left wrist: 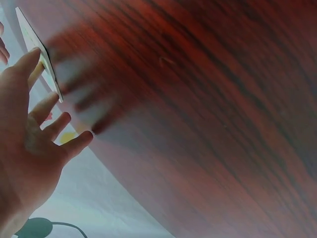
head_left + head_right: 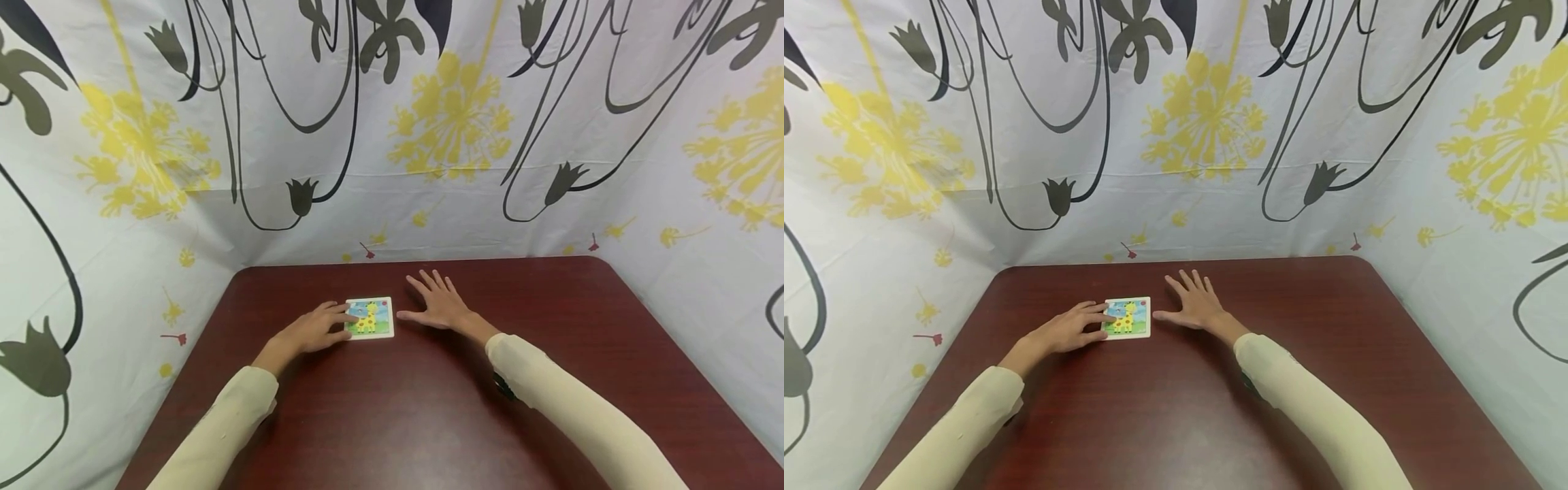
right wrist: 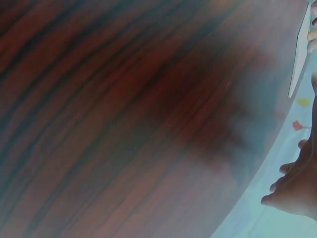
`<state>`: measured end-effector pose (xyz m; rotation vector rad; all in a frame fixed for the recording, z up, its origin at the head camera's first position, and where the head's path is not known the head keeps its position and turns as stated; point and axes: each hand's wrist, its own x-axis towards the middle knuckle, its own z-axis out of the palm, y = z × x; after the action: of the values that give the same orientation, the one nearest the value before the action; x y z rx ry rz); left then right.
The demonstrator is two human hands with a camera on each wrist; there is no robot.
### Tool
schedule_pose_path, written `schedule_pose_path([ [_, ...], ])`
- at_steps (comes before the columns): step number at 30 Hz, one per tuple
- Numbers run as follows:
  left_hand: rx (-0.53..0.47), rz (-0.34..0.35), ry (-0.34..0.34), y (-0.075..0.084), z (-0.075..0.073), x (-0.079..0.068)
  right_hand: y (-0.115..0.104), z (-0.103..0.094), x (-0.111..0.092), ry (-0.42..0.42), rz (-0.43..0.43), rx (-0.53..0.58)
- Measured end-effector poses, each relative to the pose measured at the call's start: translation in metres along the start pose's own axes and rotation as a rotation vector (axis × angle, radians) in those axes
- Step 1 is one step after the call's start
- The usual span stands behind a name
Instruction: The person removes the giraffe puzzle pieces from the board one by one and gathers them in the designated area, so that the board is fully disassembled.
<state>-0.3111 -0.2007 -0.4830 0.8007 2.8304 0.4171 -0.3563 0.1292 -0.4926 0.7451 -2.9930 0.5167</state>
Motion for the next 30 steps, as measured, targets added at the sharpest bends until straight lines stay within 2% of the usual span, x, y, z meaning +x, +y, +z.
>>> schedule_pose_path([
  [13, -0.009, -0.028, -0.018, -0.001, -0.003, 0.004, -0.027, 0.013, 0.026, -0.06, -0.056, 0.015],
  [24, 0.008, -0.021, -0.04, 0.0, -0.007, 0.007, -0.045, 0.022, 0.038, -0.067, -0.118, 0.053],
  [30, 0.006, -0.03, -0.054, 0.0, -0.008, 0.006, -0.053, 0.025, 0.045, -0.082, -0.142, 0.13],
])
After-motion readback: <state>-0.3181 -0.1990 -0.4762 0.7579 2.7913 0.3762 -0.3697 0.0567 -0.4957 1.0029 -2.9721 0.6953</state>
